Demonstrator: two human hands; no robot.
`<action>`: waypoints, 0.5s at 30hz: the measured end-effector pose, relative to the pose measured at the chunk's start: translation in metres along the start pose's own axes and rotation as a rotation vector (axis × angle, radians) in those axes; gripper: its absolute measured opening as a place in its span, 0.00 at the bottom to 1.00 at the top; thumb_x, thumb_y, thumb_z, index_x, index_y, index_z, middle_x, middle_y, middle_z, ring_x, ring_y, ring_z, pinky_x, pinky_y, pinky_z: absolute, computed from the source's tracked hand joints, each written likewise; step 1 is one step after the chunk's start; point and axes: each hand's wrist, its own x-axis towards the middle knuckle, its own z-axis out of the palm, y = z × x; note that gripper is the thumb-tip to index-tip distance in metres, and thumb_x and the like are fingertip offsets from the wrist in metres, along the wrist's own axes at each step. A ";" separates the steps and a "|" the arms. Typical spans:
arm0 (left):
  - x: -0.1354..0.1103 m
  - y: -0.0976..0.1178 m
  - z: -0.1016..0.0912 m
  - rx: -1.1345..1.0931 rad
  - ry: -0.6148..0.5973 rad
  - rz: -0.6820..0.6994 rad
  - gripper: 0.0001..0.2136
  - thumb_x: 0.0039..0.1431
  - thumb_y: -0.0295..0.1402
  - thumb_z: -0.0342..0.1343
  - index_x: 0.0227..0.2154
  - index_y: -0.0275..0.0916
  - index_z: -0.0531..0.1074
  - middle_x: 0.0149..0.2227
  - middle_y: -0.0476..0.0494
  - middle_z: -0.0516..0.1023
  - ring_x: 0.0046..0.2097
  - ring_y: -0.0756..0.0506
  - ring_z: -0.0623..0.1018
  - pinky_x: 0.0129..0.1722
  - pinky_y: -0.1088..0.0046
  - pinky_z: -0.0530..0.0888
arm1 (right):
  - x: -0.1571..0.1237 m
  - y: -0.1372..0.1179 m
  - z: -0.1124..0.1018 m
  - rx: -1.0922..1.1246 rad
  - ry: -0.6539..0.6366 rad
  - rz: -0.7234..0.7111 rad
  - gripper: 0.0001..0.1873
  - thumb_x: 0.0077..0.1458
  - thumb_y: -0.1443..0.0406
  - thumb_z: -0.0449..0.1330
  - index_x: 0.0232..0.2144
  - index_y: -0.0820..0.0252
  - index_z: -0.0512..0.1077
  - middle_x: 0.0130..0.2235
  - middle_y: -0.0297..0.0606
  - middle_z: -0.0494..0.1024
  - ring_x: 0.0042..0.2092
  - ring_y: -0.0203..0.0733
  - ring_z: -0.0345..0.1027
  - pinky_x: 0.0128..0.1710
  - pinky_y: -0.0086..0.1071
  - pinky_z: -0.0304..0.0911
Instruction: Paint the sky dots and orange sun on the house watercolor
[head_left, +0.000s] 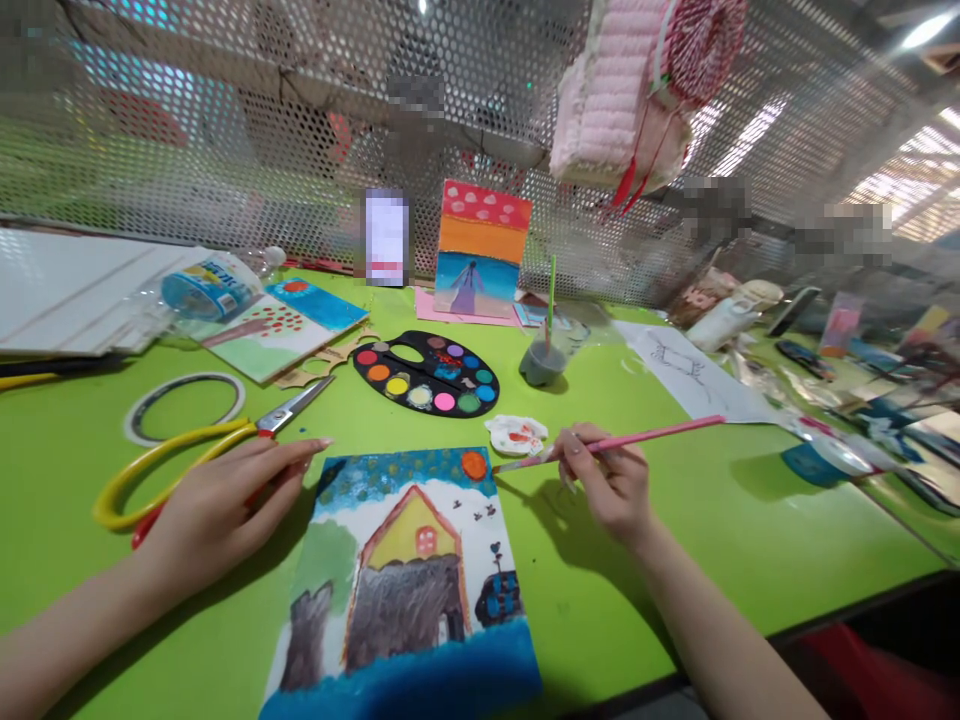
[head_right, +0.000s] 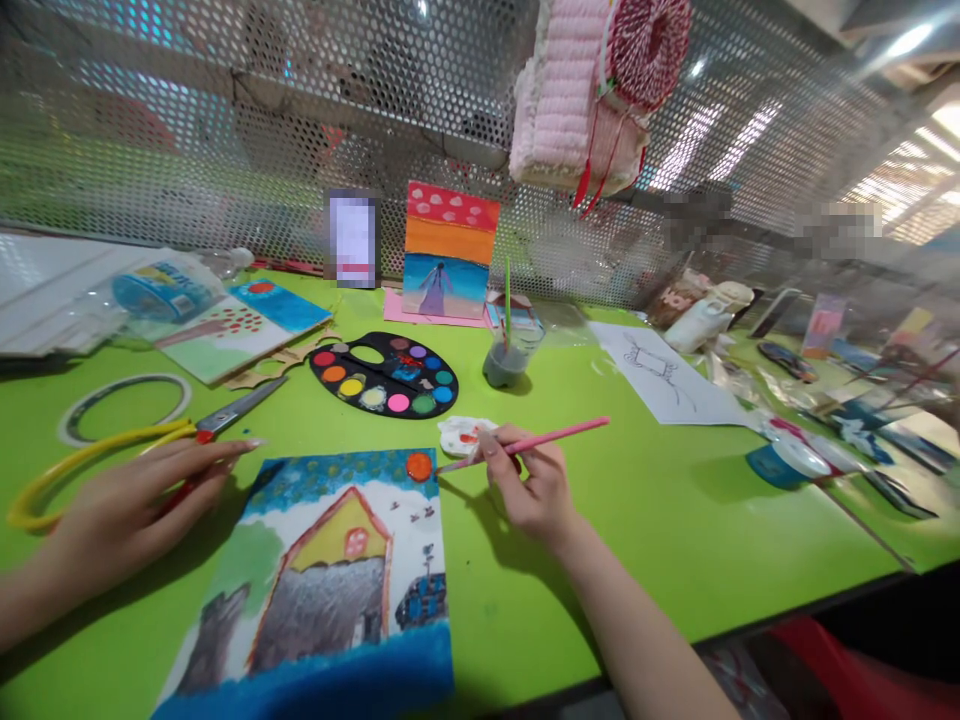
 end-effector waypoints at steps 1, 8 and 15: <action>0.000 0.000 0.000 0.003 -0.006 0.012 0.15 0.64 0.38 0.46 0.48 0.45 0.72 0.33 0.49 0.78 0.34 0.48 0.77 0.33 0.74 0.71 | 0.000 0.000 0.000 -0.003 -0.015 -0.008 0.10 0.61 0.71 0.54 0.30 0.59 0.73 0.23 0.33 0.72 0.21 0.32 0.63 0.19 0.27 0.60; -0.001 0.008 0.000 0.008 0.042 -0.033 0.15 0.65 0.40 0.44 0.46 0.42 0.72 0.37 0.48 0.78 0.37 0.48 0.77 0.37 0.73 0.72 | -0.002 0.001 -0.001 -0.024 0.118 -0.059 0.09 0.60 0.73 0.54 0.32 0.58 0.73 0.22 0.31 0.70 0.20 0.31 0.61 0.17 0.26 0.59; -0.003 0.017 -0.004 0.004 0.058 -0.013 0.13 0.64 0.38 0.46 0.45 0.43 0.72 0.36 0.46 0.77 0.35 0.47 0.76 0.35 0.70 0.72 | 0.004 -0.008 -0.007 0.068 0.171 0.097 0.08 0.62 0.67 0.56 0.35 0.57 0.76 0.23 0.32 0.73 0.20 0.32 0.66 0.17 0.26 0.60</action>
